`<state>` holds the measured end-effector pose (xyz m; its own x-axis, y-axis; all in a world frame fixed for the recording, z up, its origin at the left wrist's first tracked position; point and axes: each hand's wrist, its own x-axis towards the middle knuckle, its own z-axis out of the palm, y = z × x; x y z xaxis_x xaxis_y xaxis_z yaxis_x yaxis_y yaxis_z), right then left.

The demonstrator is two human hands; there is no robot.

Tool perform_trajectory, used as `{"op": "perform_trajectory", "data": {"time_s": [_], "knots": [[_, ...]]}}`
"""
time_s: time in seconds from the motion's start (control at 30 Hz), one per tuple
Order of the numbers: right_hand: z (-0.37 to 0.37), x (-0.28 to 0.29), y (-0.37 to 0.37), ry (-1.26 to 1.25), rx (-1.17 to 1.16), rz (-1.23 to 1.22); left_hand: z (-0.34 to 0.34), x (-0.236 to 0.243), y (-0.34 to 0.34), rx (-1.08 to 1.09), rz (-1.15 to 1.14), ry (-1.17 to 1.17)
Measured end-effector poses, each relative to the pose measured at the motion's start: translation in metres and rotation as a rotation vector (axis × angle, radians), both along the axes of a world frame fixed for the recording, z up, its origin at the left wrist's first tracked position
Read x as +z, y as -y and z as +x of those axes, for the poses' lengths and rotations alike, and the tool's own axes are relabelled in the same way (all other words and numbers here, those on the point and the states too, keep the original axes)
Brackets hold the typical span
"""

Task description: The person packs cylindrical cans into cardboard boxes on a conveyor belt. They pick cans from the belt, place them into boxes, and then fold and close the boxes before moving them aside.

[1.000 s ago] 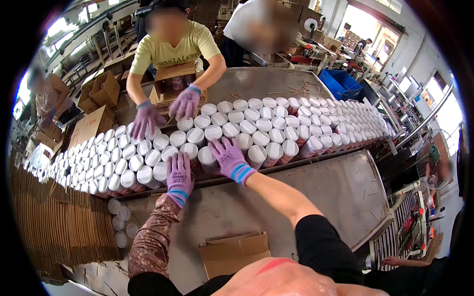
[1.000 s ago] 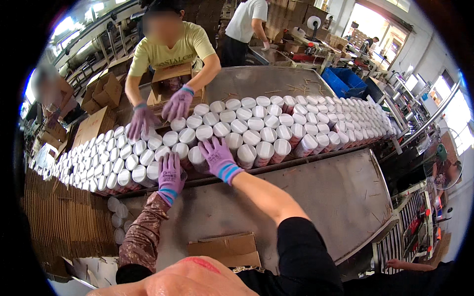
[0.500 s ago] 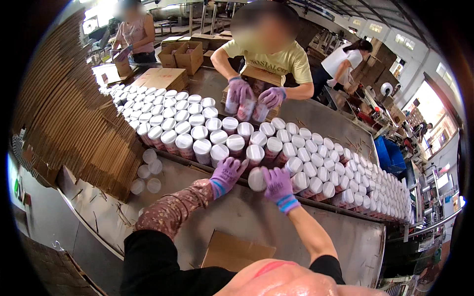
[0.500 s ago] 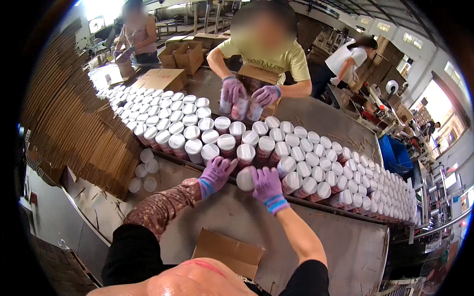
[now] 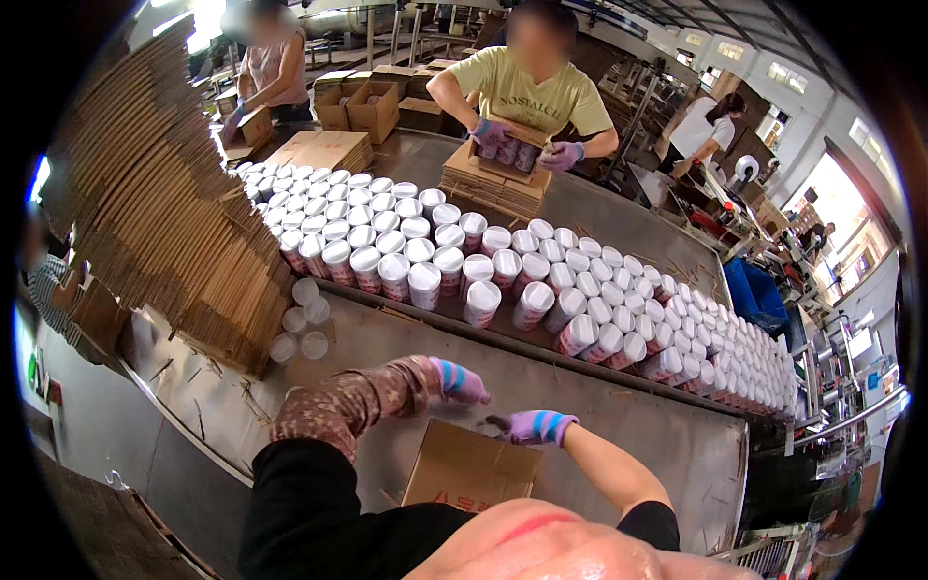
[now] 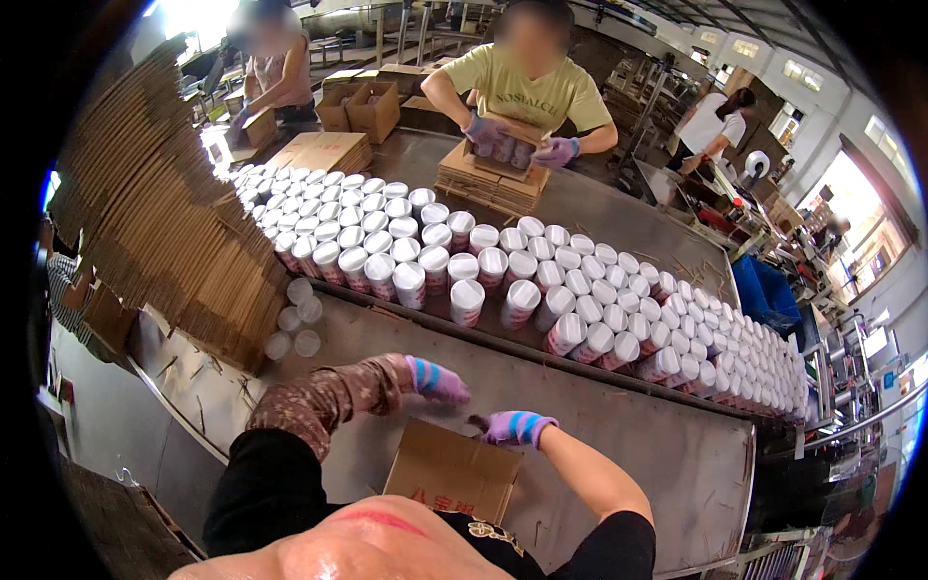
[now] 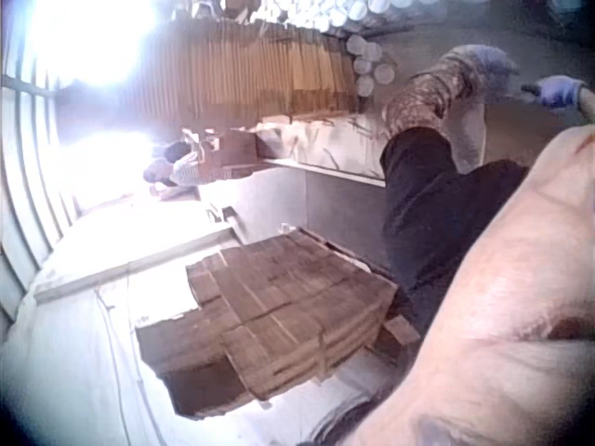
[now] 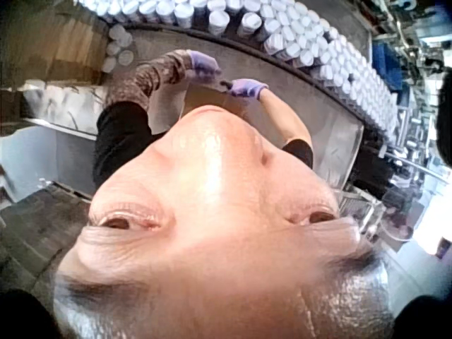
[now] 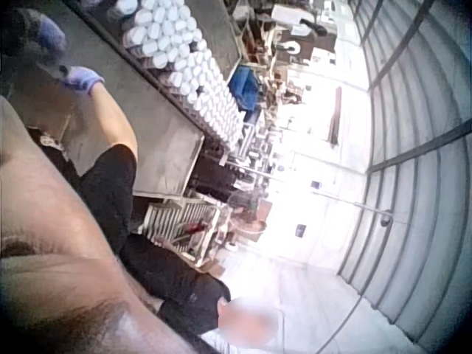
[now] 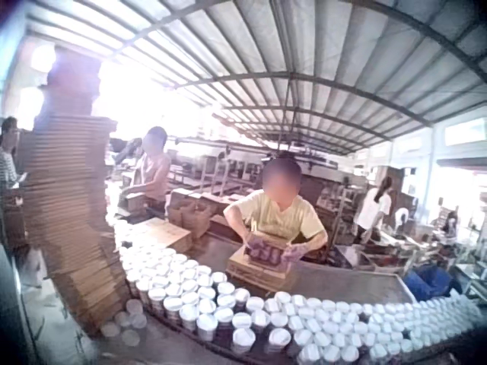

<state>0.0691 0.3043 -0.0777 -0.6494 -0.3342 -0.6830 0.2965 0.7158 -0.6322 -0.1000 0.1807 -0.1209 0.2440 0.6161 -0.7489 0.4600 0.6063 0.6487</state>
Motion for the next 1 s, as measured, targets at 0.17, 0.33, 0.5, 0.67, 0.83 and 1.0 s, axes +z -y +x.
{"op": "perform_trajectory", "data": {"time_s": [0.17,0.33,0.5,0.67,0.83,1.0], "knots": [[0.021,0.025,0.048,0.269,0.249,-0.179,0.090,-0.006,0.048,-0.333,0.189,0.232],[0.046,0.044,0.044,-0.009,-0.145,-0.038,0.084,0.073,0.058,0.079,0.423,-0.053],[0.123,0.003,-0.019,-0.415,-0.775,0.083,0.063,0.060,0.176,0.612,0.305,-0.248],[0.153,0.001,0.095,-0.047,-1.199,-0.791,0.165,0.027,0.240,1.360,-0.510,0.846],[0.199,0.012,0.100,-0.248,-1.520,-0.752,0.161,0.018,0.184,1.189,-0.507,0.857],[0.313,0.009,0.068,-0.737,-1.904,-0.745,0.223,0.003,0.046,1.255,-0.116,0.821]]}}
